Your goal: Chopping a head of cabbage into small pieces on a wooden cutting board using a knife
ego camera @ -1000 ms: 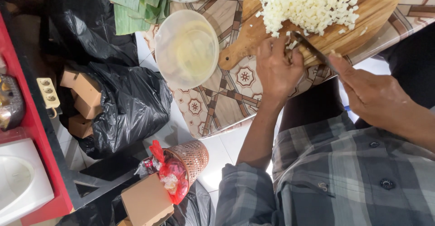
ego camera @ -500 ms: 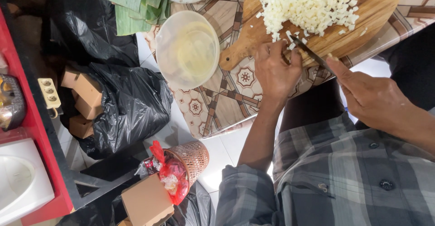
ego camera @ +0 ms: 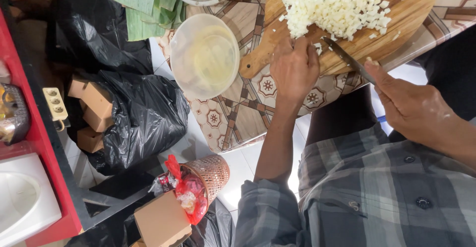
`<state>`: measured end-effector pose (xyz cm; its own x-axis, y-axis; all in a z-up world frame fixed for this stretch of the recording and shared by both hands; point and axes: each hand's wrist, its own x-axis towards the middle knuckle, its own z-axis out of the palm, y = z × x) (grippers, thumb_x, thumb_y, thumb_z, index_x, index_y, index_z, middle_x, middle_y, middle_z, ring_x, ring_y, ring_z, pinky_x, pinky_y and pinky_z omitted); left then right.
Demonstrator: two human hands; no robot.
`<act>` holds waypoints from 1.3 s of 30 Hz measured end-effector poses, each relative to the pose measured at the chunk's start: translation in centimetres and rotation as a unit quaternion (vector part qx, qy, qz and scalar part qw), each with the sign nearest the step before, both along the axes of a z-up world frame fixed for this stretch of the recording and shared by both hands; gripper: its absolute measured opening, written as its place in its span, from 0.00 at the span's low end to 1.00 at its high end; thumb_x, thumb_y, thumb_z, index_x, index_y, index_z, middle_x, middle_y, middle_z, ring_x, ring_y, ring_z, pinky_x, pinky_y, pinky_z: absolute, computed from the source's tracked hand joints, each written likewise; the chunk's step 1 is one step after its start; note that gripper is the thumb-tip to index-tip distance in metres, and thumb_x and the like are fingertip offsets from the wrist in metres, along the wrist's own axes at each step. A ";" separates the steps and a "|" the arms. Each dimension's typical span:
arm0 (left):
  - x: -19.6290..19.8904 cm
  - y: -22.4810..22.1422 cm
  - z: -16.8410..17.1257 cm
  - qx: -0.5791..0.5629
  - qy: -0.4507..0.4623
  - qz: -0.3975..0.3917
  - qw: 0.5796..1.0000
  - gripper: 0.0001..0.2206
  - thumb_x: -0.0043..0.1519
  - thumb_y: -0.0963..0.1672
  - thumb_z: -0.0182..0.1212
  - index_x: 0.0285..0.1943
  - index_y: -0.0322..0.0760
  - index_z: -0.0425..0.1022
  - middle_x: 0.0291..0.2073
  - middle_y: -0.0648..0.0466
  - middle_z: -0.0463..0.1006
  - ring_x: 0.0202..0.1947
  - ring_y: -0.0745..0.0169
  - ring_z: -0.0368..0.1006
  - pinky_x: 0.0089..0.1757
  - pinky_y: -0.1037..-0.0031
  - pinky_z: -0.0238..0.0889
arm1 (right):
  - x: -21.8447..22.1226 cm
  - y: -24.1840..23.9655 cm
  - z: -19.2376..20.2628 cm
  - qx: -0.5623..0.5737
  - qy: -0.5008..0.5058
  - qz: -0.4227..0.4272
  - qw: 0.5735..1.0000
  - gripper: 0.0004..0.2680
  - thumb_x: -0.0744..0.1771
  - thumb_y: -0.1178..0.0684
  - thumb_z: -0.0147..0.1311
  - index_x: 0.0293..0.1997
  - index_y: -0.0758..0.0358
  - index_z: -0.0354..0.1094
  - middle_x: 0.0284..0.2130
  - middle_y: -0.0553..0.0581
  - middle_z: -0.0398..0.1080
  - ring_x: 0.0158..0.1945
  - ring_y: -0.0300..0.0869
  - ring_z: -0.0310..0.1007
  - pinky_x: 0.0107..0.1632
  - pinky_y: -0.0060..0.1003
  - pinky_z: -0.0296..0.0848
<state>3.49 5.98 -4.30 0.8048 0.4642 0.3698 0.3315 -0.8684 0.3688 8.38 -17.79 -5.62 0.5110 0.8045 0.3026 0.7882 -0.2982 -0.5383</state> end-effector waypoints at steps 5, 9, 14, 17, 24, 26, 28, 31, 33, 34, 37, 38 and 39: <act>-1.2 -0.6 0.6 -0.071 0.037 0.020 0.997 0.13 0.56 0.47 0.61 0.44 0.37 0.79 0.37 0.47 0.74 0.38 0.47 0.72 0.39 0.62 0.66 | -0.4 0.4 -0.9 0.008 -0.034 0.008 0.999 0.26 0.67 0.69 0.55 0.77 0.73 0.56 0.23 0.57 0.70 0.20 0.45 0.66 0.24 0.41 0.64; -1.2 -0.8 -0.4 -0.040 0.024 0.016 0.999 0.12 0.54 0.44 0.66 0.45 0.37 0.79 0.35 0.49 0.72 0.34 0.52 0.70 0.35 0.64 0.65 | -0.3 1.0 -1.1 -0.027 -0.080 -0.005 0.996 0.23 0.68 0.65 0.56 0.75 0.74 0.60 0.24 0.55 0.73 0.19 0.42 0.69 0.22 0.37 0.64; -1.1 -1.3 -1.6 -0.060 -0.041 0.039 0.997 0.08 0.56 0.43 0.64 0.42 0.38 0.78 0.34 0.51 0.70 0.35 0.52 0.70 0.37 0.64 0.65 | 0.0 1.3 -1.2 -0.021 -0.081 -0.012 0.996 0.23 0.67 0.64 0.56 0.74 0.73 0.62 0.30 0.59 0.76 0.26 0.46 0.75 0.24 0.38 0.68; -0.9 -1.4 -1.2 -0.062 -0.057 0.041 0.996 0.07 0.56 0.41 0.66 0.42 0.37 0.80 0.30 0.52 0.70 0.29 0.58 0.67 0.31 0.68 0.61 | -0.5 1.1 -1.1 -0.044 -0.063 -0.001 0.997 0.25 0.66 0.63 0.57 0.75 0.69 0.59 0.29 0.56 0.76 0.21 0.44 0.73 0.23 0.37 0.68; -1.0 -1.3 -1.5 -0.075 -0.044 0.054 0.995 0.08 0.54 0.41 0.66 0.42 0.40 0.79 0.33 0.50 0.73 0.33 0.52 0.71 0.35 0.65 0.66 | -0.4 1.7 -0.6 -0.016 -0.038 0.000 0.999 0.23 0.67 0.65 0.56 0.73 0.75 0.60 0.27 0.61 0.75 0.23 0.48 0.74 0.23 0.41 0.68; -1.2 -1.2 -1.8 -0.089 -0.065 0.051 0.993 0.10 0.54 0.40 0.66 0.44 0.41 0.80 0.31 0.52 0.73 0.31 0.56 0.71 0.34 0.68 0.65 | -0.5 1.6 -1.1 -0.047 -0.060 0.006 0.997 0.24 0.67 0.63 0.54 0.75 0.68 0.58 0.31 0.59 0.77 0.29 0.45 0.78 0.25 0.39 0.71; -1.1 -1.3 -1.7 -0.090 -0.067 0.055 0.992 0.09 0.54 0.39 0.66 0.44 0.39 0.80 0.30 0.52 0.73 0.30 0.57 0.71 0.33 0.69 0.65 | -0.1 1.5 -1.4 -0.045 -0.062 0.006 0.997 0.24 0.67 0.62 0.55 0.74 0.68 0.59 0.33 0.59 0.78 0.27 0.45 0.78 0.24 0.38 0.71; -1.2 -1.3 -1.6 -0.101 -0.065 0.056 0.991 0.08 0.56 0.38 0.65 0.44 0.39 0.81 0.29 0.53 0.73 0.29 0.58 0.70 0.32 0.69 0.64 | 0.0 1.6 -0.9 -0.042 -0.031 0.003 0.999 0.24 0.67 0.63 0.54 0.74 0.69 0.59 0.32 0.60 0.77 0.24 0.47 0.76 0.22 0.39 0.69; -1.1 -1.3 -1.5 -0.111 -0.062 0.051 0.990 0.08 0.57 0.38 0.65 0.44 0.40 0.81 0.29 0.53 0.72 0.29 0.59 0.69 0.32 0.69 0.64 | -0.1 1.7 -0.7 -0.041 0.000 -0.002 0.999 0.23 0.67 0.64 0.52 0.74 0.70 0.58 0.29 0.60 0.76 0.22 0.49 0.73 0.22 0.42 0.68; -1.1 -1.4 -1.5 -0.111 -0.072 0.055 0.990 0.08 0.56 0.38 0.65 0.42 0.40 0.80 0.29 0.53 0.72 0.30 0.58 0.69 0.33 0.69 0.64 | -0.3 1.6 -0.9 -0.032 0.002 0.003 0.999 0.23 0.67 0.63 0.53 0.74 0.69 0.58 0.32 0.62 0.77 0.25 0.49 0.76 0.23 0.43 0.70; -1.1 -1.5 -1.4 -0.107 -0.085 0.059 0.989 0.06 0.55 0.37 0.64 0.39 0.38 0.77 0.29 0.52 0.73 0.30 0.56 0.69 0.34 0.67 0.64 | 0.0 1.5 -1.6 -0.046 0.015 0.003 0.999 0.23 0.67 0.61 0.53 0.74 0.65 0.59 0.35 0.62 0.79 0.25 0.49 0.78 0.22 0.42 0.71; -1.0 -1.4 -1.3 -0.103 -0.091 0.061 0.989 0.04 0.55 0.37 0.63 0.37 0.38 0.77 0.30 0.51 0.73 0.29 0.54 0.69 0.33 0.66 0.64 | 0.4 1.6 -1.9 -0.067 0.023 -0.002 0.997 0.24 0.67 0.59 0.53 0.75 0.63 0.58 0.36 0.62 0.79 0.22 0.49 0.77 0.20 0.41 0.71; -1.1 -1.4 -1.5 -0.102 -0.092 0.062 0.989 0.04 0.55 0.37 0.63 0.37 0.38 0.77 0.30 0.51 0.73 0.29 0.54 0.69 0.33 0.66 0.64 | 0.3 1.6 -1.7 -0.066 0.023 -0.001 0.998 0.24 0.67 0.59 0.53 0.75 0.63 0.58 0.36 0.62 0.79 0.22 0.49 0.77 0.20 0.41 0.71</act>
<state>2.43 4.60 -5.82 0.6646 0.6352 0.3935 0.3421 -0.7268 0.5956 8.69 -16.17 -7.27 0.5231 0.8352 0.1699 0.7634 -0.3705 -0.5292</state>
